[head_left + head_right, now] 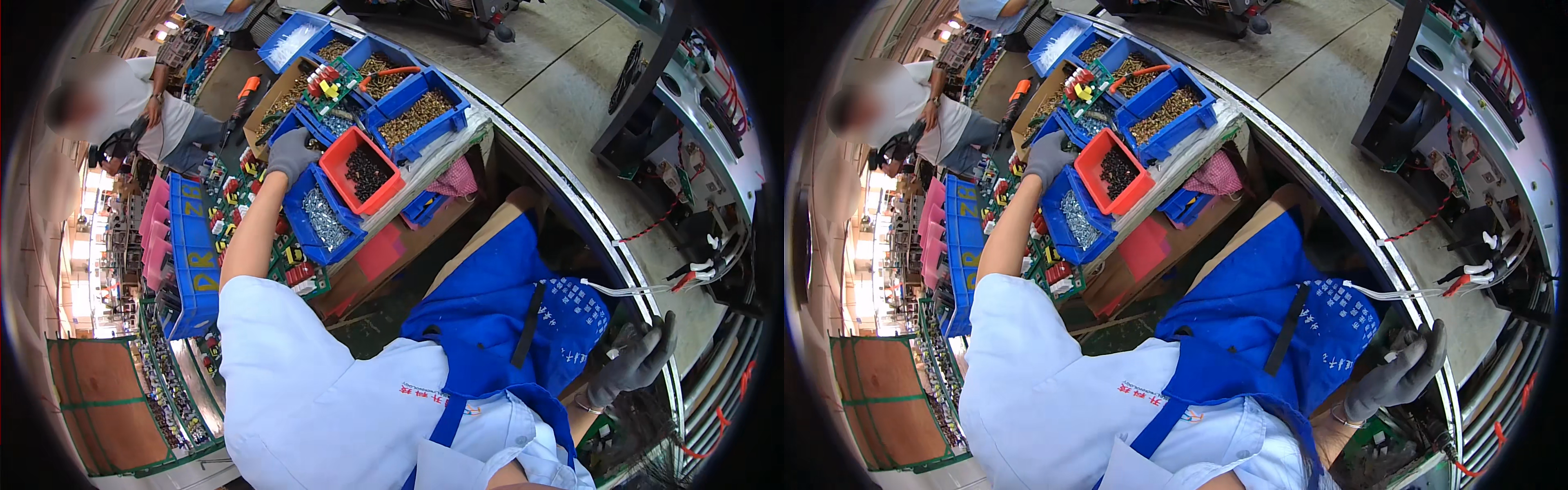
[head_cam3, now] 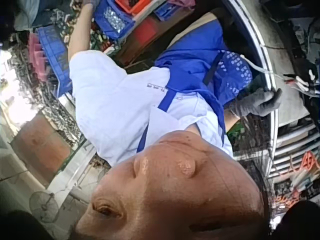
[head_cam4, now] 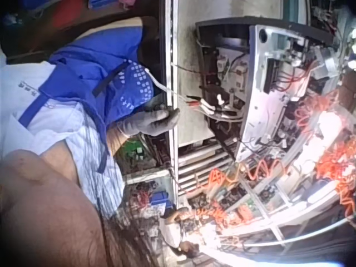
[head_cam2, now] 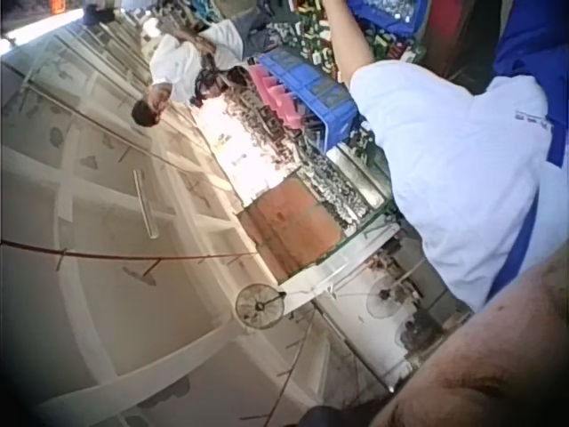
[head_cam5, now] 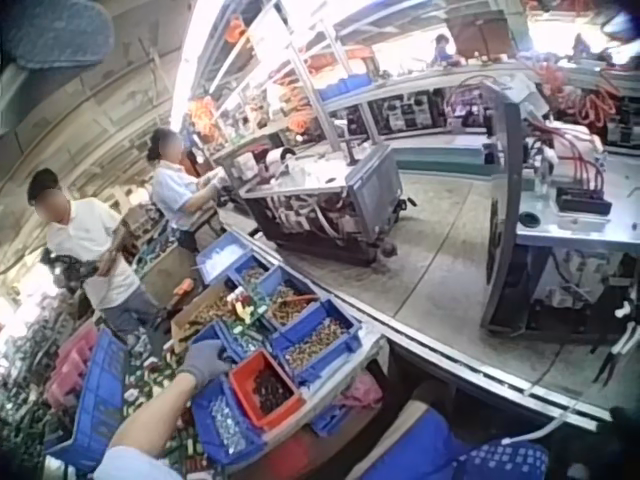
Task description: Assemble internal components and wiring of an electronic power supply unit on an assembly line.
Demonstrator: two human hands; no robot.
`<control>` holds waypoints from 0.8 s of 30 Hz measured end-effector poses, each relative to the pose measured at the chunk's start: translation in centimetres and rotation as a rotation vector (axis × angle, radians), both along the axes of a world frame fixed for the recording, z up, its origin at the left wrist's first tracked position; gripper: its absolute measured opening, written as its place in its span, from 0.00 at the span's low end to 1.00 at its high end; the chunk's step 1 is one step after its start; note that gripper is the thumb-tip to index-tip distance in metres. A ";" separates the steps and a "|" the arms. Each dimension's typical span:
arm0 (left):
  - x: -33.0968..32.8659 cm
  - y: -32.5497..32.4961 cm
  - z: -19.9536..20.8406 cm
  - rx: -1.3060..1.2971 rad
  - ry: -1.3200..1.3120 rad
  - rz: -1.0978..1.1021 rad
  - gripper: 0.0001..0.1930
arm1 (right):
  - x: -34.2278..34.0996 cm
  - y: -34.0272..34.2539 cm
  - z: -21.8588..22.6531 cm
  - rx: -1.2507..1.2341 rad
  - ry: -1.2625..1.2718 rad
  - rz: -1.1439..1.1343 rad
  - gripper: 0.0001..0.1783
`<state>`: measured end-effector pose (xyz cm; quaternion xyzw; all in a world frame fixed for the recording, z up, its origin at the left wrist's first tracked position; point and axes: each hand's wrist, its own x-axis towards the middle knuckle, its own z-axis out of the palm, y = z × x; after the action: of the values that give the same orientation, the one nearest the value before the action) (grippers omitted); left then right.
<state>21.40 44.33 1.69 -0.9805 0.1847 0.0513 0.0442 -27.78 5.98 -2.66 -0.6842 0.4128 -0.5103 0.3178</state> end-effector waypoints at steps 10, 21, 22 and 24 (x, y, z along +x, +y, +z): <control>2.9 3.4 -0.8 -0.413 0.007 0.064 0.15 | -0.8 -0.2 0.7 0.050 -0.007 -0.017 0.19; 3.4 9.8 -0.8 -1.767 0.658 0.414 0.12 | 0.6 0.3 1.0 0.012 0.027 0.048 0.18; 3.4 10.3 -0.8 -1.775 0.671 0.456 0.11 | 0.8 0.4 1.1 0.041 0.006 0.057 0.18; 3.9 11.2 -1.4 -1.784 0.685 0.495 0.11 | 0.9 0.4 1.0 0.076 -0.032 0.071 0.18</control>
<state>25.26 55.54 0.28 -0.5975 -0.0519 0.1819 -0.7792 -26.87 6.37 -1.69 -0.6777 0.4022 -0.4937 0.3678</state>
